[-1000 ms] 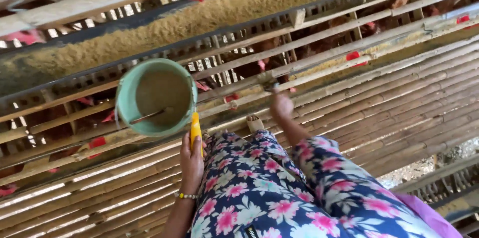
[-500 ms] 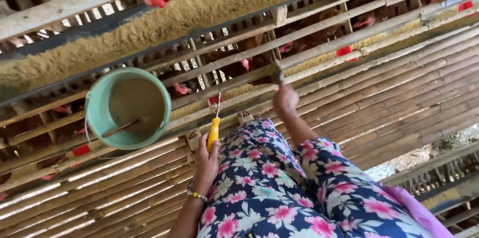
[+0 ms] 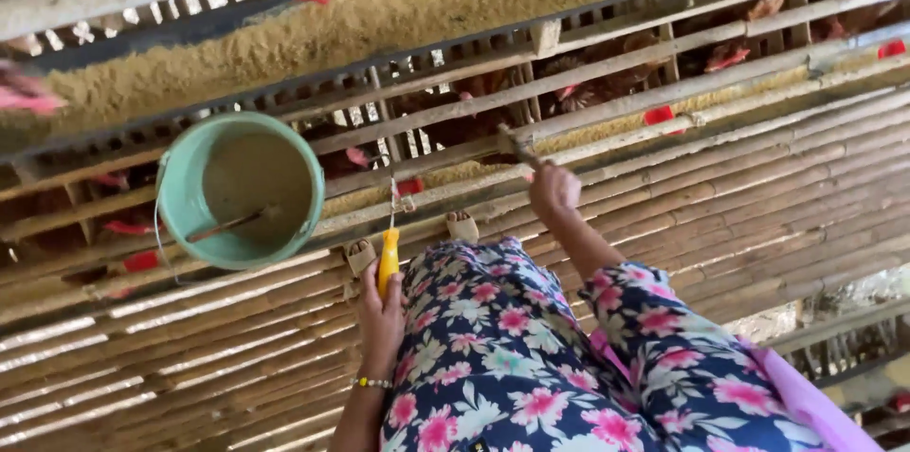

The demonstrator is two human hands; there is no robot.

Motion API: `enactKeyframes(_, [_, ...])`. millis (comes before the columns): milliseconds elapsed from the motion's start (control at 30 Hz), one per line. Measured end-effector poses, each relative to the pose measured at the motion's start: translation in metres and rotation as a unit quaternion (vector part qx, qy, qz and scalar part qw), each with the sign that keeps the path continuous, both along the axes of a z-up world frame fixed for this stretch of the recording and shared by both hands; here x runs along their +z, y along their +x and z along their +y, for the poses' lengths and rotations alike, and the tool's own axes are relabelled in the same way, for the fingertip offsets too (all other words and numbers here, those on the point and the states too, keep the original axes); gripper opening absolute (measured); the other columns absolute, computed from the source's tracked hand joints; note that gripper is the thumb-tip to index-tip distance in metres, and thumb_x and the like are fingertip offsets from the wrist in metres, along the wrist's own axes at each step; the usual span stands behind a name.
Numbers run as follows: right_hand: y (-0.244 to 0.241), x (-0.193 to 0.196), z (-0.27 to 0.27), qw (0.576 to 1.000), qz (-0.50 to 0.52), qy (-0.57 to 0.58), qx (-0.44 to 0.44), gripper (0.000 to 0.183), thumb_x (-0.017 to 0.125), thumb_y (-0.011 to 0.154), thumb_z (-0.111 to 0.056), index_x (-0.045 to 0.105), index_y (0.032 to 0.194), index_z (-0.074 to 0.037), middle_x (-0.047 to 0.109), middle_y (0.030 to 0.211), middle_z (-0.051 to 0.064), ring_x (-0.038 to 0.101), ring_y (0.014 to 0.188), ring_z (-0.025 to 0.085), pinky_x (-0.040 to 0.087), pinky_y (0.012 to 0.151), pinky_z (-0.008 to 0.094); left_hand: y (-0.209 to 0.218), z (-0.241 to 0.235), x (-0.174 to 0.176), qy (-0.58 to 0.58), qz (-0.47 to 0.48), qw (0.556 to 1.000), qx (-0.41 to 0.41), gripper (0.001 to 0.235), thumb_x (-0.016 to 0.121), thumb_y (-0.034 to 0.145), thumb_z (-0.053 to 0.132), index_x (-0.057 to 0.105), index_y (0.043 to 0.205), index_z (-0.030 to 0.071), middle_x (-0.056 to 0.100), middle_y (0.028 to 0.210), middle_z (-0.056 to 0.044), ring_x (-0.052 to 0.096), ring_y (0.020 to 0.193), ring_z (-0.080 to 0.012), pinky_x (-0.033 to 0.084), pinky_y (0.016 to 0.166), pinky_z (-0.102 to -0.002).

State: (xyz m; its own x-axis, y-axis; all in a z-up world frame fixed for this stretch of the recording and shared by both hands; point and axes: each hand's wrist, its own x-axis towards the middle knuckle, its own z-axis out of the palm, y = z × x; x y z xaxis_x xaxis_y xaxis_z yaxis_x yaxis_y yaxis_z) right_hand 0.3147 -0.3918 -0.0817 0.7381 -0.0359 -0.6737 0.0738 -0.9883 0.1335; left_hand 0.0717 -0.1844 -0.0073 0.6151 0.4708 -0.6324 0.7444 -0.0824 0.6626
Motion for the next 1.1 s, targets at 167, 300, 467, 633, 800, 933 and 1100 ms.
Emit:
enactKeyframes(167, [-0.053,0.014,0.108,0.971,0.096,0.076,0.205,0.023,0.048,0.093,-0.01,0.049,0.116,-0.015,0.059,0.078,0.003,0.057,0.061,0.015,0.049,0.044,0.027,-0.002,0.006,0.019,-0.018,0.018,0.996,0.085,0.045,0.047,0.092,0.032,0.044,0.133,0.013,0.06,0.087,-0.004,0.054,0.06,-0.0091,0.049,0.048,-0.019])
enactKeyframes(300, [-0.077,0.006,0.176,0.897,-0.012,0.198,0.395,0.047,0.057,0.085,0.01,0.05,0.127,-0.009,0.055,0.116,0.017,0.056,0.101,0.028,0.063,0.067,0.032,-0.005,0.007,0.023,0.014,0.019,0.998,0.054,0.047,0.043,0.092,0.036,0.043,0.132,0.013,0.062,0.09,-0.005,0.061,0.062,-0.0106,0.05,0.048,-0.02])
enactKeyframes(467, [-0.046,-0.009,0.098,0.96,0.072,0.057,0.264,0.021,0.042,0.097,-0.021,0.057,0.107,-0.011,0.058,0.08,0.005,0.051,0.057,0.012,0.043,0.042,0.026,-0.025,0.022,-0.025,0.15,0.004,0.987,-0.052,0.04,0.053,0.088,0.027,0.05,0.125,0.011,0.063,0.086,-0.011,0.06,0.068,-0.0223,0.051,0.058,-0.031])
enactKeyframes(633, [-0.023,0.009,0.008,0.995,-0.094,0.004,0.041,0.021,0.056,0.084,-0.029,0.07,0.086,-0.013,0.07,0.071,0.008,0.071,0.075,0.029,0.056,0.059,0.046,-0.009,0.04,-0.064,0.242,-0.012,0.95,-0.197,0.04,0.059,0.085,0.033,0.056,0.121,0.016,0.068,0.09,-0.015,0.069,0.081,-0.0344,0.055,0.068,-0.046])
enactKeyframes(800, [-0.024,-0.014,-0.056,0.916,-0.098,0.323,-0.218,0.036,0.068,0.078,-0.02,0.068,0.111,-0.035,0.067,0.075,0.01,0.066,0.073,0.029,0.051,0.071,0.04,0.032,0.03,-0.146,0.268,-0.005,0.888,-0.373,0.039,0.048,0.088,0.056,0.058,0.108,0.023,0.063,0.087,-0.005,0.069,0.082,-0.0278,0.057,0.068,-0.041])
enactKeyframes(933, [-0.043,-0.004,-0.064,0.837,-0.122,0.414,-0.336,0.039,0.069,0.075,-0.007,0.069,0.111,-0.021,0.056,0.057,0.003,0.051,0.045,0.012,0.045,0.046,0.026,0.09,0.027,-0.088,0.193,-0.011,0.898,-0.395,0.04,0.05,0.086,0.051,0.055,0.116,0.024,0.068,0.084,-0.01,0.068,0.087,-0.032,0.054,0.074,-0.046])
enactKeyframes(1100, [-0.05,0.014,-0.087,0.802,-0.129,0.45,-0.37,0.038,0.068,0.076,-0.006,0.068,0.112,-0.016,0.057,0.056,0.008,0.047,0.044,0.011,0.041,0.042,0.022,0.117,0.023,-0.122,0.242,-0.025,0.863,-0.442,0.041,0.042,0.089,0.062,0.059,0.104,0.027,0.067,0.071,-0.012,0.07,0.078,-0.034,0.055,0.072,-0.046])
